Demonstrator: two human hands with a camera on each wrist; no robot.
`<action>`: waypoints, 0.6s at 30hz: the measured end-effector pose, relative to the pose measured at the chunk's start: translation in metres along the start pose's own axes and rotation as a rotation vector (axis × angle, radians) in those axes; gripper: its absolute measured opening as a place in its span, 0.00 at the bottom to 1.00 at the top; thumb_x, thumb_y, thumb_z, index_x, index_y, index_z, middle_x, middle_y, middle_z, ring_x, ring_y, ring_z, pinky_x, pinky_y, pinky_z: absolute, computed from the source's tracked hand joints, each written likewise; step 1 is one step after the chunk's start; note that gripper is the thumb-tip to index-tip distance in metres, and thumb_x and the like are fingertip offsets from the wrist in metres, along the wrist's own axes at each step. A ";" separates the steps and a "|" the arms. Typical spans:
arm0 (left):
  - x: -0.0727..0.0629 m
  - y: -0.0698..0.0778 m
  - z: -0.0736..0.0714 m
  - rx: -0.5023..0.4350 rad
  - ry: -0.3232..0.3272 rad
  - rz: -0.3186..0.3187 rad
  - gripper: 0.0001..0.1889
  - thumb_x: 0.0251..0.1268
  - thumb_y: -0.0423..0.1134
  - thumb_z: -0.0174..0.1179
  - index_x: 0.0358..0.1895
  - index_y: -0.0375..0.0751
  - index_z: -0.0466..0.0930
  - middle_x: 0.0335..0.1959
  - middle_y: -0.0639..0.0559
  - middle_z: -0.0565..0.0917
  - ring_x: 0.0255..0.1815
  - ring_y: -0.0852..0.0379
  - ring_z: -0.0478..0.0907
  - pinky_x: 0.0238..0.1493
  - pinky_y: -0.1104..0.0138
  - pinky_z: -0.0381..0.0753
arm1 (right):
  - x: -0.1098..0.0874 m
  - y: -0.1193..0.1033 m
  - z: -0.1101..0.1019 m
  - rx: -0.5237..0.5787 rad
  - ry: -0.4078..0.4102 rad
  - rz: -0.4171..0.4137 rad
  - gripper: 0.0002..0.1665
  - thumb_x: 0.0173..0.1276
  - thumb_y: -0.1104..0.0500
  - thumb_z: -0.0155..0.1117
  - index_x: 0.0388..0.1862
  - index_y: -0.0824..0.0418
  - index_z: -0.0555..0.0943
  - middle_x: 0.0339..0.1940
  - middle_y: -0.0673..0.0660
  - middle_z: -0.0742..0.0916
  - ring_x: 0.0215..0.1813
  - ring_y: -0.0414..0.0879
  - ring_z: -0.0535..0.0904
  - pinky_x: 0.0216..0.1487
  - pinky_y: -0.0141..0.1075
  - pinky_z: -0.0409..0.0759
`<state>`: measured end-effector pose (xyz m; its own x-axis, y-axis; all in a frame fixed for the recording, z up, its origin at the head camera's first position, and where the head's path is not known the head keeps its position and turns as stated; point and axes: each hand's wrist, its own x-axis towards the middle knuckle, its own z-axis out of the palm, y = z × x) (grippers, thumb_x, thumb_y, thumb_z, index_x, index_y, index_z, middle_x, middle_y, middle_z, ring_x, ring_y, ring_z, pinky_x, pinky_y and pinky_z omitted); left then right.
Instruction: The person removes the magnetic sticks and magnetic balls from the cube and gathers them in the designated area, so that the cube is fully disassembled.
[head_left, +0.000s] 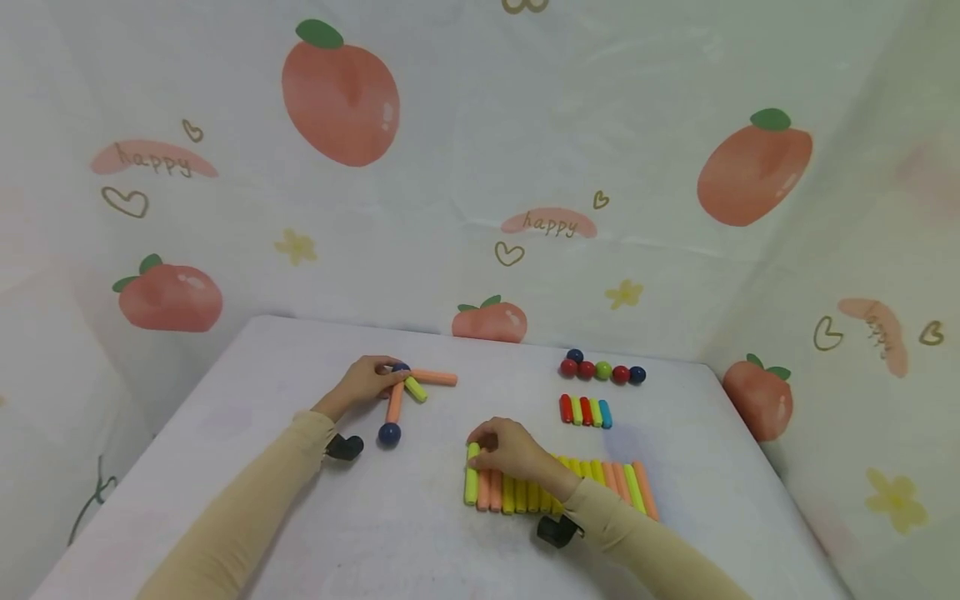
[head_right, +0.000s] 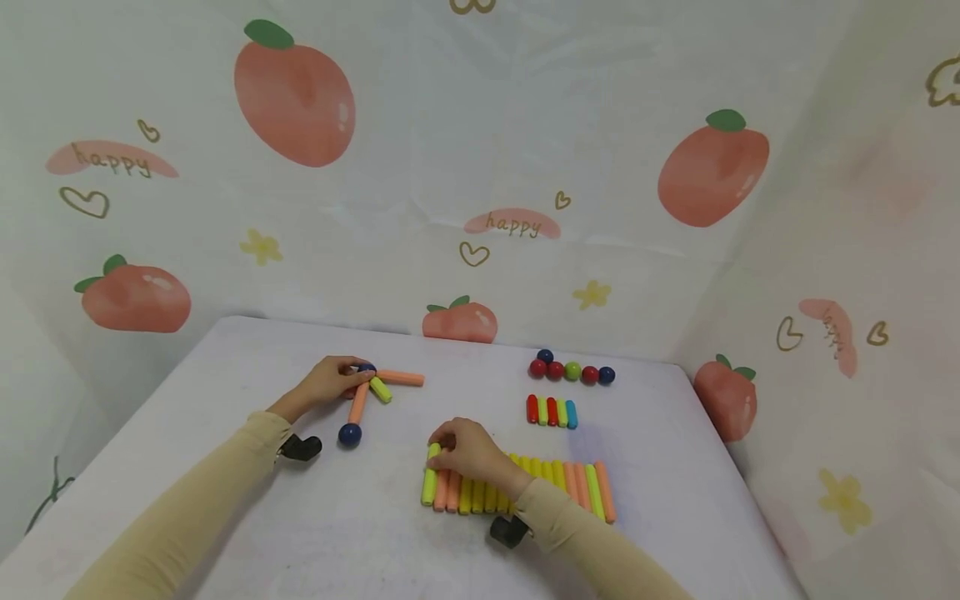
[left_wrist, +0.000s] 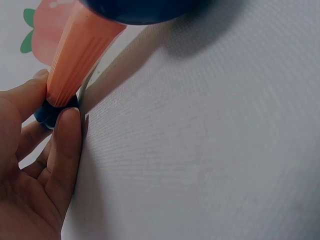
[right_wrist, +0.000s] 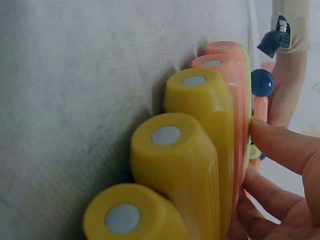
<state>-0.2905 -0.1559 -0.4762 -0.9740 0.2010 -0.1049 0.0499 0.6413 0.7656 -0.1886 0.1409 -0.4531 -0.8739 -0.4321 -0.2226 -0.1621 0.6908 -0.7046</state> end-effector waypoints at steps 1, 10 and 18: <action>0.000 0.000 0.000 -0.002 0.000 0.000 0.27 0.71 0.49 0.59 0.65 0.34 0.73 0.44 0.40 0.83 0.31 0.61 0.79 0.32 0.72 0.80 | 0.000 0.000 0.000 0.000 -0.002 -0.001 0.15 0.64 0.54 0.72 0.49 0.54 0.83 0.44 0.50 0.83 0.45 0.44 0.75 0.50 0.36 0.77; 0.001 0.000 0.001 -0.016 -0.021 0.000 0.27 0.72 0.49 0.58 0.65 0.34 0.73 0.45 0.39 0.84 0.32 0.62 0.80 0.33 0.72 0.80 | 0.016 -0.007 -0.017 -0.048 -0.044 -0.009 0.17 0.64 0.54 0.71 0.50 0.57 0.84 0.43 0.52 0.85 0.44 0.44 0.77 0.48 0.37 0.80; 0.003 -0.003 -0.001 0.003 -0.031 0.008 0.28 0.71 0.50 0.59 0.65 0.35 0.73 0.48 0.37 0.84 0.33 0.61 0.80 0.34 0.73 0.77 | 0.088 -0.019 -0.040 -0.013 0.081 -0.105 0.14 0.70 0.54 0.64 0.50 0.56 0.86 0.49 0.54 0.89 0.46 0.44 0.79 0.46 0.31 0.77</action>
<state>-0.2934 -0.1579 -0.4776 -0.9662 0.2290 -0.1184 0.0583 0.6415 0.7649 -0.2809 0.1131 -0.4323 -0.8860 -0.4543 -0.0927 -0.2597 0.6519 -0.7125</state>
